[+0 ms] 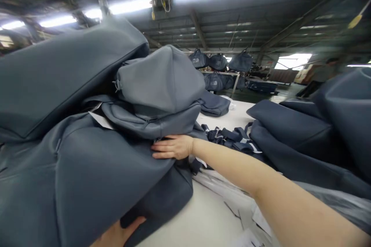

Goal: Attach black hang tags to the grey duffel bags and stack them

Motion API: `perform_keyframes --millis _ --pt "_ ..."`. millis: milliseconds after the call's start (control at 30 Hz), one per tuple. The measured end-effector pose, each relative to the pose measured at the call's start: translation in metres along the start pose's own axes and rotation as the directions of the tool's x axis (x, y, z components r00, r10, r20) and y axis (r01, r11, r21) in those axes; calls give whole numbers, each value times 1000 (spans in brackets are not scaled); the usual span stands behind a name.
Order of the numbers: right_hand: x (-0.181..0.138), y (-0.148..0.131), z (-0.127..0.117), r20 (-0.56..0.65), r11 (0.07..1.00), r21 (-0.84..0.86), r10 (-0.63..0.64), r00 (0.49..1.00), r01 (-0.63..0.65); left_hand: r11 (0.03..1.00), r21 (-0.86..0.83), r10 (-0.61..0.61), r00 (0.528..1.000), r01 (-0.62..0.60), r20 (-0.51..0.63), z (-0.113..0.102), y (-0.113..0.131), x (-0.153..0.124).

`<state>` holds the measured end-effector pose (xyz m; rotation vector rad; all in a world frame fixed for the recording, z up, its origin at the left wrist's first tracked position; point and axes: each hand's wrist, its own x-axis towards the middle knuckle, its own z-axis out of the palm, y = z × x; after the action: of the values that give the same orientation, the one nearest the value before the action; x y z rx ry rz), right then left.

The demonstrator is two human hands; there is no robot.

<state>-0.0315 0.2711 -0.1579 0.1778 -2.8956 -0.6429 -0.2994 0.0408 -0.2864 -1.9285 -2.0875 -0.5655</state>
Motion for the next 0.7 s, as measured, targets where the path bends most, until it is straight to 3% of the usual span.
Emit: perform_keyframes --millis 67,167,333,400,500,567,600,700 --pt "-17 25 12 53 999 7 48 997 -49 998 -38 50 999 -51 -21 8 14 31" --pt "-41 47 27 93 965 -5 262 961 -262 986 -127 110 994 -108 7 21 37 85" --pt "-74 48 32 80 803 -50 596 799 -594 960 -215 190 981 -177 44 53 76 152" --pt "-84 49 26 161 700 -82 711 684 -709 958 -233 193 976 -166 99 66 90 167" --pt "-90 58 10 345 463 -201 858 380 -863 968 -221 159 975 -123 154 79 103 180" --pt "-88 64 0 420 334 -286 886 196 -898 971 -208 153 977 -120 151 84 106 185" --pt "-85 65 -4 445 302 -314 885 141 -900 972 -199 157 977 -126 147 87 106 187" --pt "-70 57 -14 506 274 -359 861 61 -892 980 -146 157 979 -137 134 95 100 188"
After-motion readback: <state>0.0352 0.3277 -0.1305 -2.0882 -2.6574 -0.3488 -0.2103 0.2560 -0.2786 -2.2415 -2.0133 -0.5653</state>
